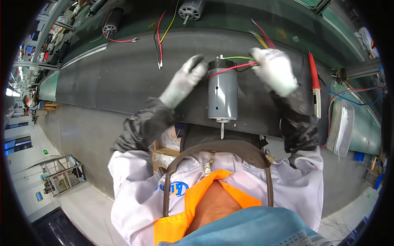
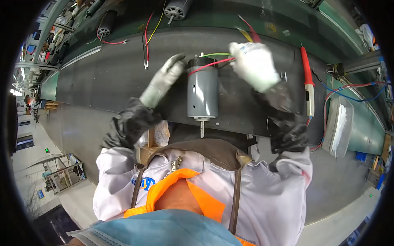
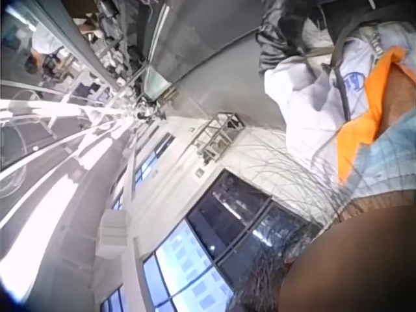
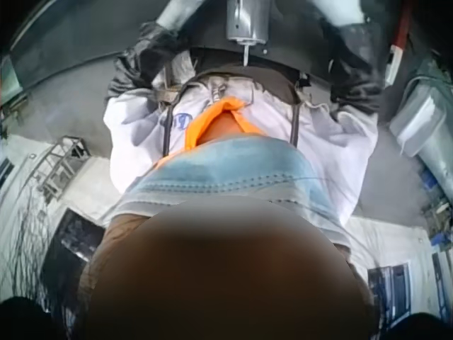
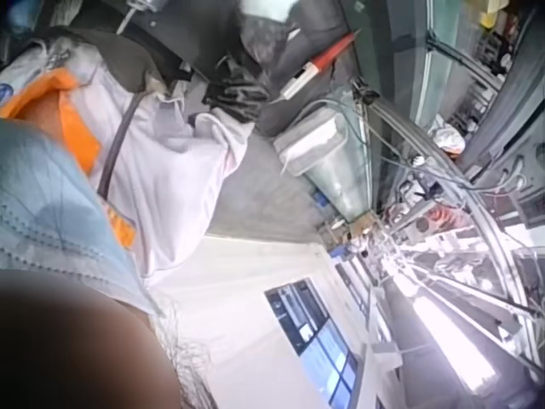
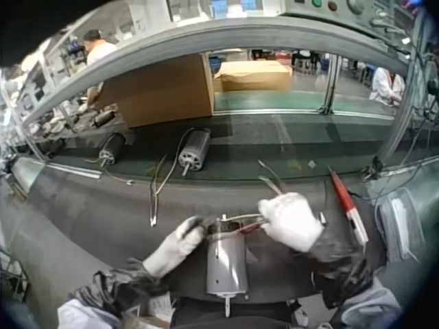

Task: Assembling and wiring small electric motors on an industrial assembly line.

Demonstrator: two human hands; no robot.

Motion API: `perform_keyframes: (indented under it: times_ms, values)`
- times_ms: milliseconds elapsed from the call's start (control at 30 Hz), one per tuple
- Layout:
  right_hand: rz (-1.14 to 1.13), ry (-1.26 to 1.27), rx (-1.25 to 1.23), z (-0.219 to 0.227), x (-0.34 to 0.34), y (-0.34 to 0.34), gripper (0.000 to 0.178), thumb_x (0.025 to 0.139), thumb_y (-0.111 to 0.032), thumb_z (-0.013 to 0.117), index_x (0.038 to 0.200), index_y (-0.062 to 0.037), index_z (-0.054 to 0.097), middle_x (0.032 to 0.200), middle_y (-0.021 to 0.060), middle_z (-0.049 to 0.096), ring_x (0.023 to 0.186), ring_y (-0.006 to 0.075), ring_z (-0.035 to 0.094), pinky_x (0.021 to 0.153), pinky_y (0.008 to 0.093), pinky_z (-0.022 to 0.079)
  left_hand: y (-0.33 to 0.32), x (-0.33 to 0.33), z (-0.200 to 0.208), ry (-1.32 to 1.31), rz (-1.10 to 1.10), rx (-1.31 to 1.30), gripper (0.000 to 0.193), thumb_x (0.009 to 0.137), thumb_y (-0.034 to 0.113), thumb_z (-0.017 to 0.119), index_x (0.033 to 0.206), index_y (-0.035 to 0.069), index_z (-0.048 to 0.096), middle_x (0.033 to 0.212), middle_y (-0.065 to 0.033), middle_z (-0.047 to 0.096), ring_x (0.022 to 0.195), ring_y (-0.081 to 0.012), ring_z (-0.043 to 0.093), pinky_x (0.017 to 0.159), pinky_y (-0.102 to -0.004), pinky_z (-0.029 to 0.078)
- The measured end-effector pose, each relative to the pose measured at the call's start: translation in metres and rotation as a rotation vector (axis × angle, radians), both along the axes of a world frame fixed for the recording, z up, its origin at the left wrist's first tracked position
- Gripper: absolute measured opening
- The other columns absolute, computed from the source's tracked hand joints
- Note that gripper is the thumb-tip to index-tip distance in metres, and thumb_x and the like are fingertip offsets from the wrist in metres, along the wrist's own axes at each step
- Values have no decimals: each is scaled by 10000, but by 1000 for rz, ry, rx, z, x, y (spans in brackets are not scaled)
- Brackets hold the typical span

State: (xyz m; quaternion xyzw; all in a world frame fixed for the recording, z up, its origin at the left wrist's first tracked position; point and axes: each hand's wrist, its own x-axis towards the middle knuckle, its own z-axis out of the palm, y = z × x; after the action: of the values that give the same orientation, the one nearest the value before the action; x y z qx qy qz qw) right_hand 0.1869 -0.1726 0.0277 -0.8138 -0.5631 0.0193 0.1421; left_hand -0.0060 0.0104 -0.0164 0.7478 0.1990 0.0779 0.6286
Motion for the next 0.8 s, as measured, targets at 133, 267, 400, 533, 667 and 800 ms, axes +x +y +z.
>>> perform_keyframes:
  times_ms: [133,267,400,533,667,800]
  values:
    - [383,350,93,46,-64,0,210,813,-182,707,992,-74,725,824,155,702,770,282,703,632,429,526,8,-19,57,527,-142,-359,681,1002,654,448,1228,31,602,1072,-86,629,995,-192,568,879,-332,441]
    - [736,357,76,-3,-127,24,229,855,-195,672,1056,-100,726,994,134,718,863,302,698,727,432,542,15,10,74,723,-339,-54,768,983,747,379,1012,40,677,781,-14,629,603,-129,555,570,-282,443]
    - [1038,544,49,8,-182,61,280,938,-212,608,1145,-54,713,1146,134,711,983,328,688,876,416,532,32,-2,51,667,-116,247,774,1024,669,397,833,-33,663,715,-47,596,640,-187,500,637,-351,430]
    - [772,776,558,-4,-88,-38,342,947,-234,688,1209,-14,695,1154,177,713,1018,338,686,894,402,534,58,-17,-22,309,-32,486,744,1069,581,374,812,-63,643,688,-138,584,681,-200,493,688,-382,452]
    - [-453,1175,544,30,-22,-218,276,972,-151,658,1187,14,709,1015,74,730,891,121,668,805,280,555,42,-9,-21,361,-55,434,700,1090,526,363,888,-85,639,726,-195,582,737,-216,518,762,-395,477]
    - [-1215,76,299,-11,67,-346,292,919,-244,686,1123,-40,732,945,111,755,857,191,709,743,341,538,22,-8,-22,284,-124,442,665,1093,512,340,973,-63,649,809,-254,631,787,-317,613,811,-422,491]
